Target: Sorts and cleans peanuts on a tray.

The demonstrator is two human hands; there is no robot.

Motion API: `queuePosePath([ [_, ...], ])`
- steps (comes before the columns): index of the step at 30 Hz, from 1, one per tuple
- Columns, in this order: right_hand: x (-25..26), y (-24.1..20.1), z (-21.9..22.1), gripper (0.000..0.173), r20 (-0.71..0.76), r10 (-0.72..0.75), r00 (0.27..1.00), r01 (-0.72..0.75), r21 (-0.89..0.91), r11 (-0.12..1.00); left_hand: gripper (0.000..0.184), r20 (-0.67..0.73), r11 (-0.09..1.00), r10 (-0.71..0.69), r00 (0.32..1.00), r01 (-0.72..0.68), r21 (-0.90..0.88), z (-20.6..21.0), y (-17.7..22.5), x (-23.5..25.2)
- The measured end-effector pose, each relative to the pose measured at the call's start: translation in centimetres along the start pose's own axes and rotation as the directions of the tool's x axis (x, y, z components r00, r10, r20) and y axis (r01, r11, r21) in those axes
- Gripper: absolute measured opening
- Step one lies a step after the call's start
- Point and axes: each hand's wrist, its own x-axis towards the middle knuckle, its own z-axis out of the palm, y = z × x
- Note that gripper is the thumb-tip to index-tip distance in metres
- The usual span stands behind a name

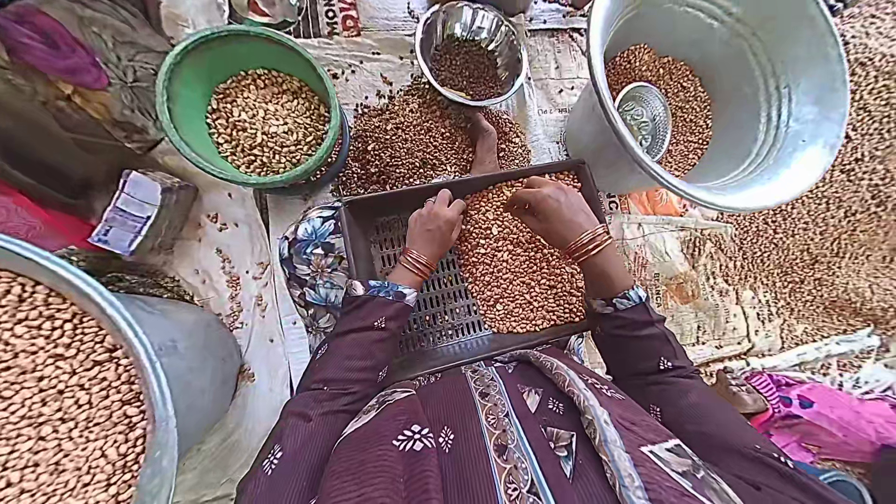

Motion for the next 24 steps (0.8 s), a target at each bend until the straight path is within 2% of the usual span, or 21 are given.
queuePosePath([
  [3,-0.7,0.3,0.6,0.013,0.044,-0.102,0.994,0.098,0.075,0.992,0.021,0.028,0.960,-0.130,0.991,0.133,-0.246,-1.3,-0.1,-0.1],
  [4,-1.0,0.4,1.0,0.013,0.061,-0.122,0.991,0.116,0.097,0.989,0.020,0.061,0.903,-0.192,0.979,0.201,-0.380,-1.8,0.0,-0.2],
  [6,-1.5,0.3,1.7,0.014,0.097,-0.122,0.988,0.111,0.108,0.988,0.019,0.190,0.721,-0.293,0.937,0.347,-0.600,-2.8,0.6,-0.2],
  [7,-1.8,0.2,1.9,0.015,0.114,-0.106,0.988,0.094,0.104,0.990,0.021,0.259,0.641,-0.287,0.922,0.386,-0.663,-3.1,0.9,-0.4],
  [8,-2.1,0.1,2.0,0.015,0.112,-0.097,0.989,0.087,0.096,0.992,0.021,0.292,0.619,-0.244,0.925,0.380,-0.687,-3.1,1.1,-0.6],
  [10,-2.9,0.0,2.1,0.010,0.063,-0.104,0.993,0.096,0.112,0.989,0.017,0.267,0.682,-0.093,0.959,0.257,-0.685,-2.5,1.9,-1.4],
  [12,-4.0,-0.1,2.3,0.007,0.016,-0.082,0.996,0.079,0.125,0.989,0.016,0.155,0.747,0.085,0.984,0.040,-0.664,-0.8,2.7,-2.3],
  [15,-5.1,-0.2,3.3,0.014,0.010,0.005,1.000,-0.006,0.092,0.996,0.018,0.028,0.805,0.197,0.980,-0.145,-0.576,1.8,3.7,-3.1],
  [19,-5.7,-0.8,4.2,0.015,-0.043,0.055,0.998,-0.052,0.061,0.997,0.024,0.032,0.880,0.219,0.975,-0.183,-0.438,2.6,3.8,-3.0],
  [24,-5.3,-0.9,4.6,0.015,-0.036,0.120,0.992,-0.118,0.044,0.992,0.020,0.104,0.901,0.193,0.976,-0.134,-0.412,2.2,3.7,-2.8],
])
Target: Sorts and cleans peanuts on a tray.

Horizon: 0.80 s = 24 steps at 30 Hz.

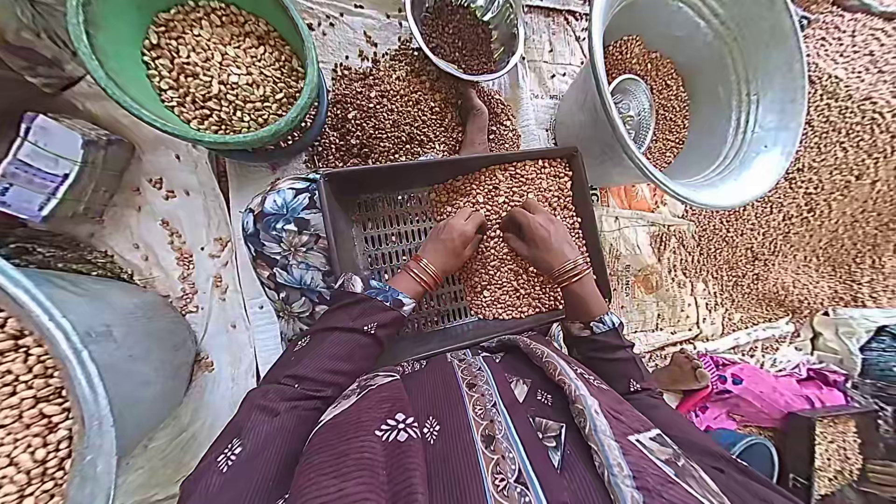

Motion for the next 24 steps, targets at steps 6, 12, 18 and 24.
queuePosePath([
  [6,-0.2,-1.6,-0.1,0.014,-0.006,0.105,0.994,-0.105,-0.048,0.993,0.014,-0.038,0.876,-0.297,0.954,0.257,-0.408,-2.2,1.0,0.3],
  [12,0.6,-1.6,1.2,0.015,-0.079,0.192,0.978,-0.200,-0.109,0.974,0.026,0.184,0.513,-0.468,0.864,0.435,-0.740,-4.1,0.8,0.2],
  [18,0.8,-2.3,1.1,0.016,-0.111,0.206,0.972,-0.223,-0.183,0.957,0.019,0.170,0.619,-0.521,0.836,0.507,-0.600,-5.0,0.4,-0.1],
  [24,1.0,-1.9,-0.1,0.022,0.029,0.215,0.976,-0.208,-0.156,0.965,0.023,0.207,0.635,-0.515,0.832,0.533,-0.559,-5.3,0.5,-0.5],
])
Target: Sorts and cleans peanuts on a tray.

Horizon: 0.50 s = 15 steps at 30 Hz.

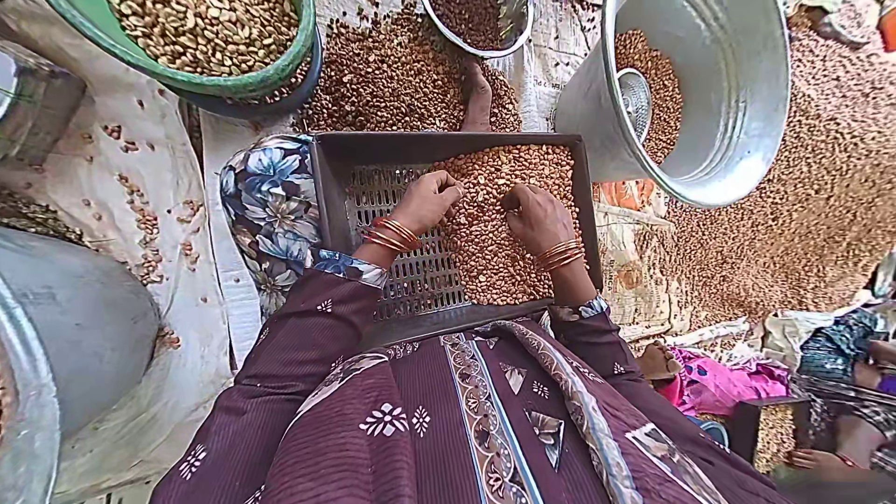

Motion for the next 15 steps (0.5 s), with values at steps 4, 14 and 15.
queuePosePath([
  [4,0.2,0.4,0.9,0.019,-0.054,-0.016,0.998,0.017,0.021,1.000,0.023,0.067,1.000,-0.001,0.998,0.000,0.019,0.6,0.3,-0.2],
  [14,-1.0,2.0,0.2,0.019,-0.046,-0.080,0.996,0.083,0.072,0.994,0.022,0.046,0.998,0.064,0.997,-0.064,-0.002,0.4,0.4,-0.3],
  [15,-1.1,2.0,0.2,0.017,-0.041,-0.081,0.996,0.084,0.065,0.994,0.021,0.037,0.998,0.065,0.997,-0.065,0.000,0.3,0.4,-0.4],
])
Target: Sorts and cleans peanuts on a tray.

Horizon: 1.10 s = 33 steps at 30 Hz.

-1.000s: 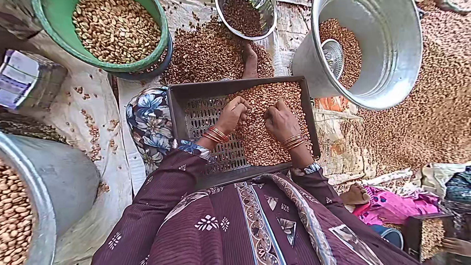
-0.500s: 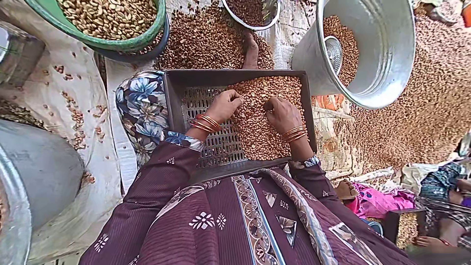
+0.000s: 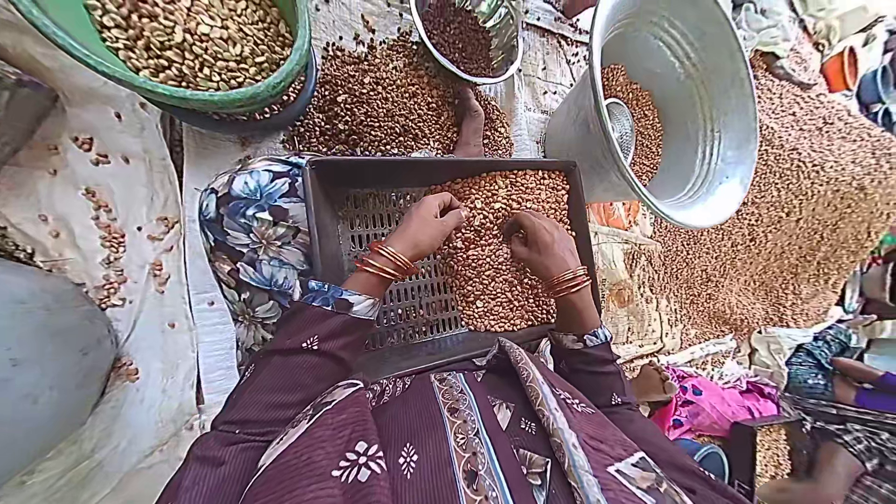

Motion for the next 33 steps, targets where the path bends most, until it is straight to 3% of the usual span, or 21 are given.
queuePosePath([
  [9,0.6,-0.2,0.7,0.018,0.003,0.061,0.998,-0.061,-0.052,0.997,0.022,-0.001,0.997,-0.025,1.000,0.025,0.075,0.3,-0.1,0.2],
  [11,0.1,-0.7,0.0,0.015,-0.127,-0.008,0.992,0.007,-0.006,1.000,0.028,0.016,0.999,-0.039,0.999,0.038,0.032,0.5,0.0,0.2],
  [13,-0.4,-1.9,-0.7,0.013,-0.264,-0.114,0.958,0.145,0.100,0.984,0.045,0.070,0.997,-0.049,0.996,0.053,-0.056,1.0,0.1,0.0],
  [15,-0.8,-3.2,-1.0,0.013,-0.326,-0.191,0.926,0.265,0.199,0.944,0.061,0.155,0.986,-0.067,0.986,0.089,-0.143,1.5,0.2,-0.4],
  [17,-1.5,-3.9,-1.5,0.013,-0.348,-0.225,0.910,0.299,0.176,0.938,0.065,0.239,0.979,-0.088,0.967,0.128,-0.157,1.8,0.4,-0.7],
  [21,-4.1,-1.4,-2.4,0.010,-0.152,-0.263,0.953,0.263,-0.014,0.965,0.035,0.280,0.996,-0.025,0.960,-0.001,0.093,2.3,-0.6,-0.7],
  [25,-6.3,1.5,0.3,0.013,0.100,-0.318,0.943,0.313,0.066,0.947,0.023,0.339,0.955,0.054,0.939,-0.147,0.256,3.1,-0.7,-0.8],
  [29,-7.1,1.9,1.9,0.010,0.016,-0.293,0.956,0.293,0.042,0.955,0.022,0.352,0.944,0.093,0.931,-0.196,0.267,3.8,-1.0,-0.8],
  [33,-6.9,1.6,1.5,0.013,-0.047,-0.260,0.964,0.261,0.017,0.965,0.022,0.275,0.964,0.026,0.961,-0.096,0.248,3.4,-1.3,-0.7],
])
